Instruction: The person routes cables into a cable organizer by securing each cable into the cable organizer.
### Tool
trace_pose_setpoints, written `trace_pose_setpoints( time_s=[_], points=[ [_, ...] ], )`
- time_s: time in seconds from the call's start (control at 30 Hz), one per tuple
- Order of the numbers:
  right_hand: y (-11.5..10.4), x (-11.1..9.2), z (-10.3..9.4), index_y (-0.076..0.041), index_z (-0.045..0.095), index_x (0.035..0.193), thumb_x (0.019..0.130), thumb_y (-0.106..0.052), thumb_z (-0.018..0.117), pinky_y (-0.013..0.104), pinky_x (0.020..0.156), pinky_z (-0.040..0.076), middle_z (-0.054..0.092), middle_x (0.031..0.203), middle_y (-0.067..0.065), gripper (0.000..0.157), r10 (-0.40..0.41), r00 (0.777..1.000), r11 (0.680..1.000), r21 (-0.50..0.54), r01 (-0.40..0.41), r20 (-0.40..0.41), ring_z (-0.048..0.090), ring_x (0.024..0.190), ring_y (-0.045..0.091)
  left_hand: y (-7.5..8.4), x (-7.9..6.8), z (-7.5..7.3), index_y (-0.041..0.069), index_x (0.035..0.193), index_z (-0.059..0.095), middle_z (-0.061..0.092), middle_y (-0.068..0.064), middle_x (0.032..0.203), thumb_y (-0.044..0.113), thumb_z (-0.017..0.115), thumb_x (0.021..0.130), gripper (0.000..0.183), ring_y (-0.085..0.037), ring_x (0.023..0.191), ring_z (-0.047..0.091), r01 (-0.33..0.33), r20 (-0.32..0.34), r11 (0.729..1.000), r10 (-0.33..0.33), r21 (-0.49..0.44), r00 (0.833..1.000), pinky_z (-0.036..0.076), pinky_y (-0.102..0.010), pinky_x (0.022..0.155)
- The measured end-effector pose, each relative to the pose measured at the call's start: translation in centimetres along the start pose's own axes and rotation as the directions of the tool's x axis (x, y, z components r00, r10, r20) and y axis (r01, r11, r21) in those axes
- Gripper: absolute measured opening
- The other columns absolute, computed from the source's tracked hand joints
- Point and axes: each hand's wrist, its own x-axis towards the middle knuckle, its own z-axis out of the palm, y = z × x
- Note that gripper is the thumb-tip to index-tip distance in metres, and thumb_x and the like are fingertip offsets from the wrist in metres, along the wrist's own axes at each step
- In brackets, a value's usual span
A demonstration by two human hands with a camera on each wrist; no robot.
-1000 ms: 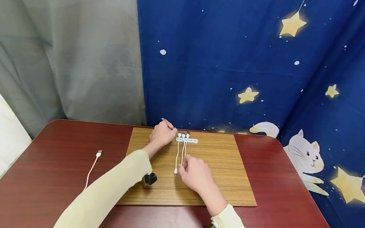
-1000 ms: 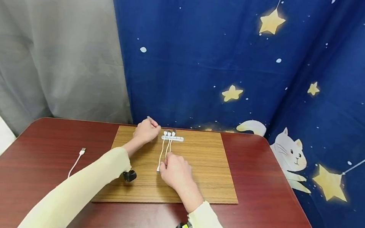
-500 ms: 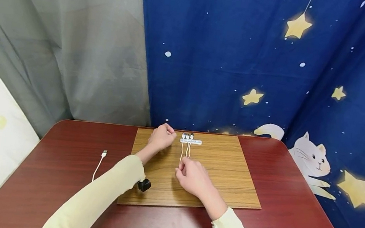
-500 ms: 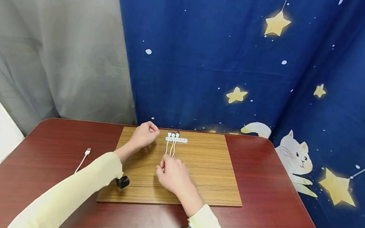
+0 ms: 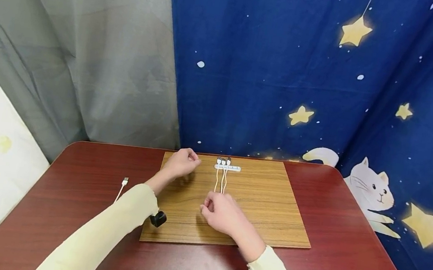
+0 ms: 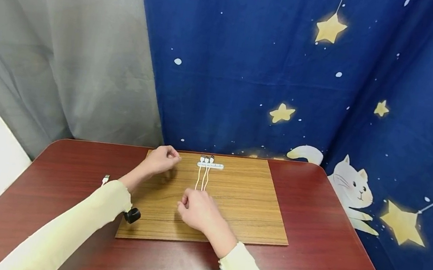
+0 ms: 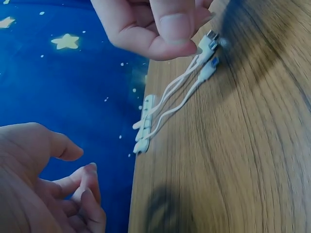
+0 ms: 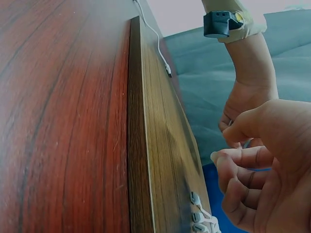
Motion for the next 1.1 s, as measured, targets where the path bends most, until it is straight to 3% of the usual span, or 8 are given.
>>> trace_pose_setpoints(
  time_s=[0.4,0.77,1.1],
  points=[
    [-0.7,0.3,0.7,-0.015,0.061,0.081,0.094,-0.017,0.07,0.026,0.054,0.045,0.054,0.062,-0.011,0.016,-0.036,0.999,0.998,0.055,0.035,0.025,0.051,0.055,0.005,-2.0,-2.1,-3.3,0.007,0.105,0.065,0.065,-0.005,0.09,0.03,0.067,0.096,0.024,-0.022,0.078,0.06,0.023,0.049,0.999,-0.025,0.033,0.999,0.047,-0.038,0.071],
    [-1.7,0.7,1.5,-0.014,0.06,0.08,0.094,-0.015,0.07,0.025,0.053,0.044,0.053,0.062,-0.01,0.017,-0.073,0.997,0.995,0.065,0.07,0.04,0.049,0.054,0.005,-5.8,-3.8,-6.2,0.006,0.107,0.062,0.065,-0.008,0.094,0.031,0.064,0.099,0.027,-0.024,0.082,0.059,0.075,0.0,0.996,-0.075,0.05,0.997,0.046,-0.041,0.072],
    [-2.9,0.8,2.6,-0.016,0.06,0.081,0.091,-0.016,0.07,0.023,0.054,0.044,0.053,0.064,-0.011,0.015,-0.085,0.995,0.994,0.067,0.081,0.06,0.05,0.056,0.004,-8.6,-5.5,-7.7,0.005,0.105,0.061,0.064,-0.008,0.092,0.031,0.064,0.098,0.026,-0.026,0.085,0.059,0.135,-0.045,0.986,-0.131,0.094,0.99,0.045,-0.043,0.076]
  ],
)
